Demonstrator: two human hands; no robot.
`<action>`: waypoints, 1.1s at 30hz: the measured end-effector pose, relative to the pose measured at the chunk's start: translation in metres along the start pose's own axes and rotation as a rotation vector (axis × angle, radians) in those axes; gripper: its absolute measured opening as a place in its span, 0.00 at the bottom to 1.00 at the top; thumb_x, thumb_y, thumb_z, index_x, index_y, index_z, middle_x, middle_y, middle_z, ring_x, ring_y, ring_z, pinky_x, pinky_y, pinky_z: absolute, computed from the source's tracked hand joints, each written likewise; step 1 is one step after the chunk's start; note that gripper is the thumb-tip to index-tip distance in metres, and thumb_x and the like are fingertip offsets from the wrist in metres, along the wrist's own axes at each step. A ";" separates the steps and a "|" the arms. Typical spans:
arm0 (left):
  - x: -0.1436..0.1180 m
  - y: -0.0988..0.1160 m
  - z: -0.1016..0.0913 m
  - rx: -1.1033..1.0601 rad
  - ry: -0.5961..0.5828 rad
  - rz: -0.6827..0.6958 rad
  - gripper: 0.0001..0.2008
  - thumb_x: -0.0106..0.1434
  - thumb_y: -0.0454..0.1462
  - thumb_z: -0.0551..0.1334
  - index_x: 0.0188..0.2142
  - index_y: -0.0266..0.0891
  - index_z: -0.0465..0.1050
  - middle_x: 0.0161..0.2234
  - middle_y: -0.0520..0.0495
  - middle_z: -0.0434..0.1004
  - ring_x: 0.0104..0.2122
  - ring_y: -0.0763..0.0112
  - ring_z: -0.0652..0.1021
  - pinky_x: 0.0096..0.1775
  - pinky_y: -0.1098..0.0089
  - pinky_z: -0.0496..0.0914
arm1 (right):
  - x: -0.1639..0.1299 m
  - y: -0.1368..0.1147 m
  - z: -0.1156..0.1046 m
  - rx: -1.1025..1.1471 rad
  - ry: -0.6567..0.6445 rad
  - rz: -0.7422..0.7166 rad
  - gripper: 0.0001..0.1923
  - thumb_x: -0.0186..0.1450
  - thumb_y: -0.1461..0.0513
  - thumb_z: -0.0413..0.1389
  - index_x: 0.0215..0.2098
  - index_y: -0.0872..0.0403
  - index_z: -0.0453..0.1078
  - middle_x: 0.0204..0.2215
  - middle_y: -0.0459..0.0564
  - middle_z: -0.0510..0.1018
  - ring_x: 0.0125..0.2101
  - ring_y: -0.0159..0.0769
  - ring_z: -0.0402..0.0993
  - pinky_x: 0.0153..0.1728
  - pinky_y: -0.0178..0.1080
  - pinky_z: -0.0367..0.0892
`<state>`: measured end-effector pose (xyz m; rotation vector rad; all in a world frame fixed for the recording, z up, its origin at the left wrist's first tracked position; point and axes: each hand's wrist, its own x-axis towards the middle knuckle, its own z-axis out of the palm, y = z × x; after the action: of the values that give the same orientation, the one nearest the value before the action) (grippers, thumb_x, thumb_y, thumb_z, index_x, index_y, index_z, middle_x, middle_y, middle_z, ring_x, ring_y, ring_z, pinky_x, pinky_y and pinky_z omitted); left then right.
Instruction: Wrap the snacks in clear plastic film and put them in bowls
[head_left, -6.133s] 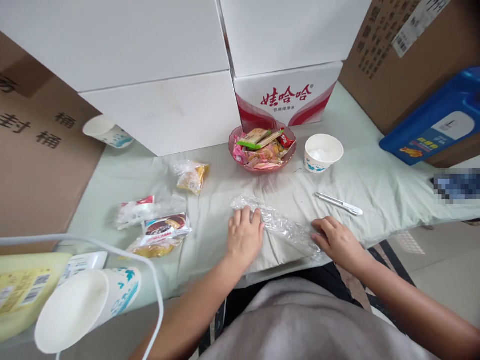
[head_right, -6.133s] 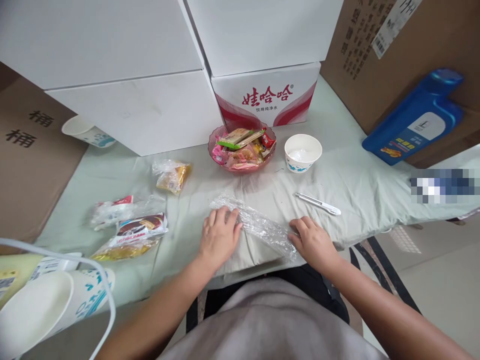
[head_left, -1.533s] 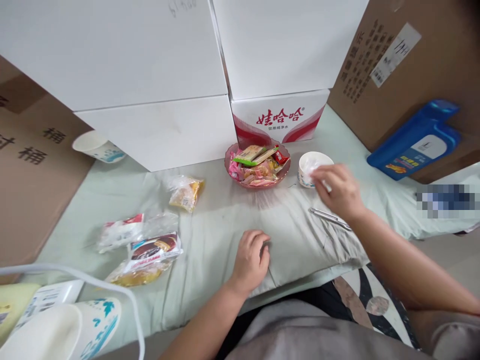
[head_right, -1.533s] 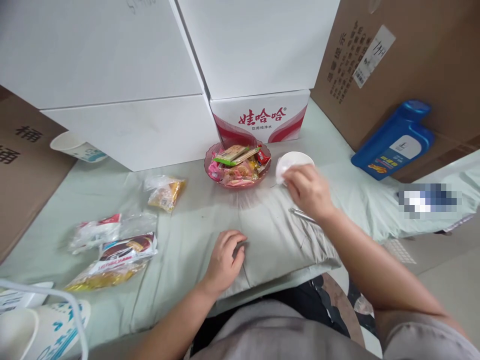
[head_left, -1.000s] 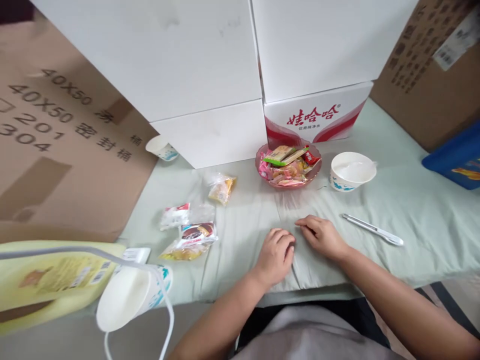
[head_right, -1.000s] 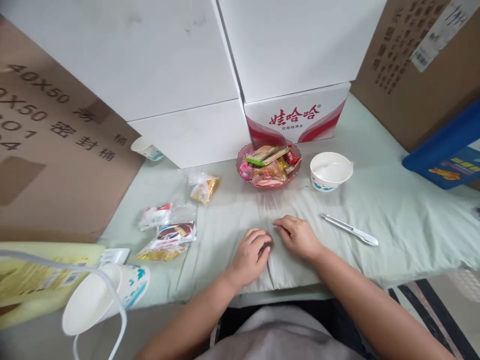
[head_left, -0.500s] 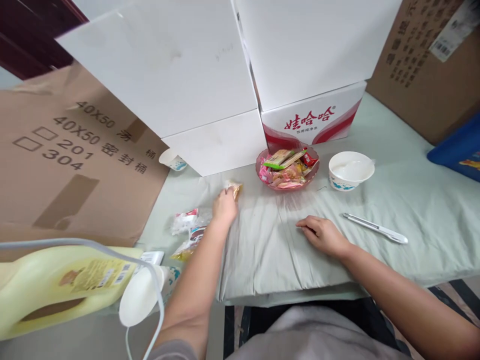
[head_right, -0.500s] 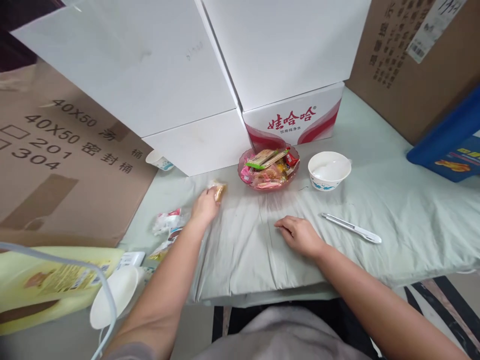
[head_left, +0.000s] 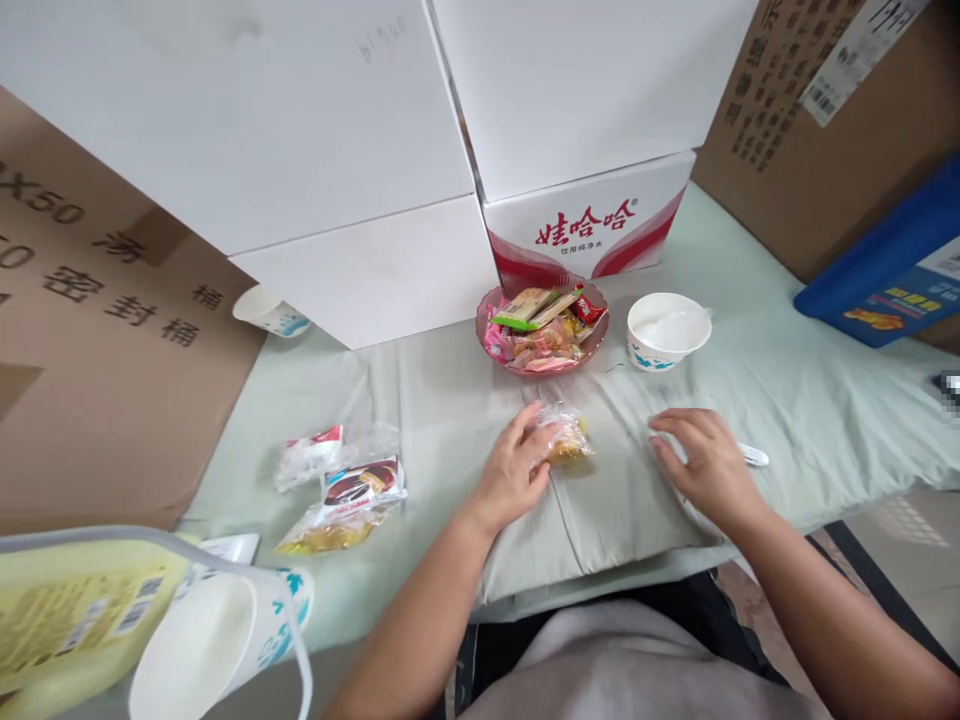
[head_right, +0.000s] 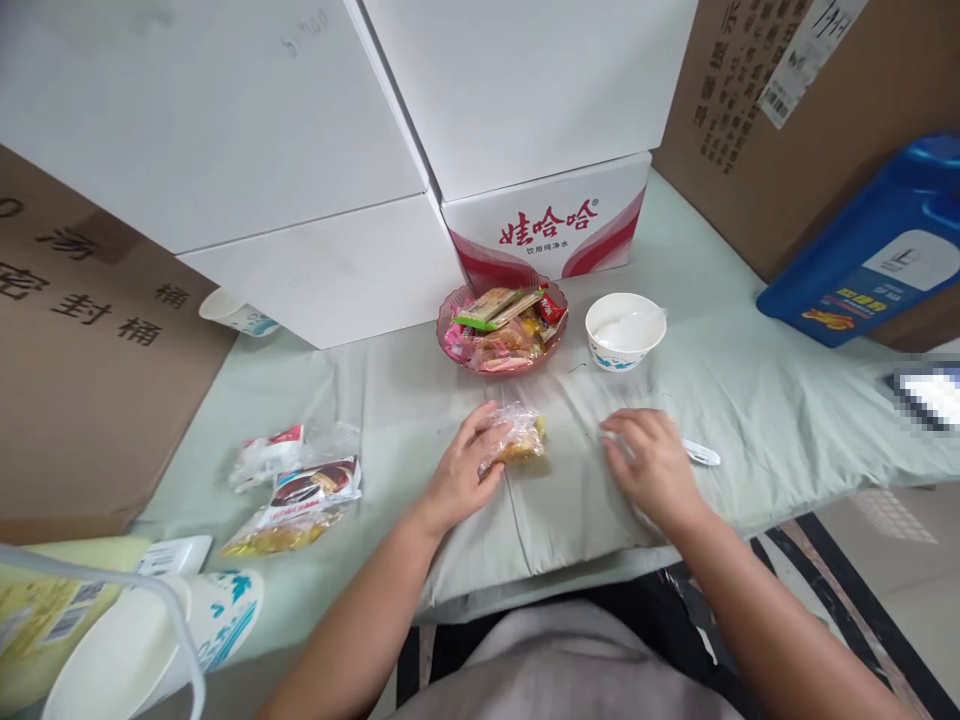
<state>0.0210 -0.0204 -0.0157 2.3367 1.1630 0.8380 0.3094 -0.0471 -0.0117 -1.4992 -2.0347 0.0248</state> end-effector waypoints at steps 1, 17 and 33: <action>0.000 -0.001 0.001 -0.043 0.020 0.006 0.35 0.57 0.26 0.60 0.62 0.45 0.57 0.65 0.37 0.52 0.60 0.55 0.66 0.56 0.53 0.68 | -0.007 0.012 -0.007 -0.105 0.029 0.072 0.11 0.67 0.59 0.52 0.43 0.53 0.73 0.43 0.57 0.77 0.45 0.48 0.71 0.47 0.51 0.66; -0.002 -0.008 -0.005 -0.292 0.170 -0.142 0.43 0.57 0.32 0.66 0.66 0.49 0.46 0.58 0.39 0.64 0.44 0.68 0.78 0.52 0.60 0.71 | 0.035 -0.079 0.003 0.005 -0.373 -0.115 0.14 0.71 0.59 0.47 0.50 0.50 0.72 0.39 0.51 0.77 0.31 0.33 0.76 0.31 0.35 0.69; -0.001 -0.004 -0.006 -0.194 0.114 -0.311 0.31 0.56 0.37 0.67 0.59 0.45 0.64 0.52 0.42 0.69 0.34 0.73 0.72 0.38 0.67 0.73 | 0.025 -0.034 0.009 0.133 -0.072 0.033 0.20 0.67 0.54 0.53 0.55 0.52 0.67 0.47 0.58 0.75 0.51 0.49 0.70 0.50 0.52 0.68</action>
<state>0.0144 -0.0185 -0.0134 1.9119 1.3806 0.9313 0.2712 -0.0342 0.0045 -1.4677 -2.0217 0.2259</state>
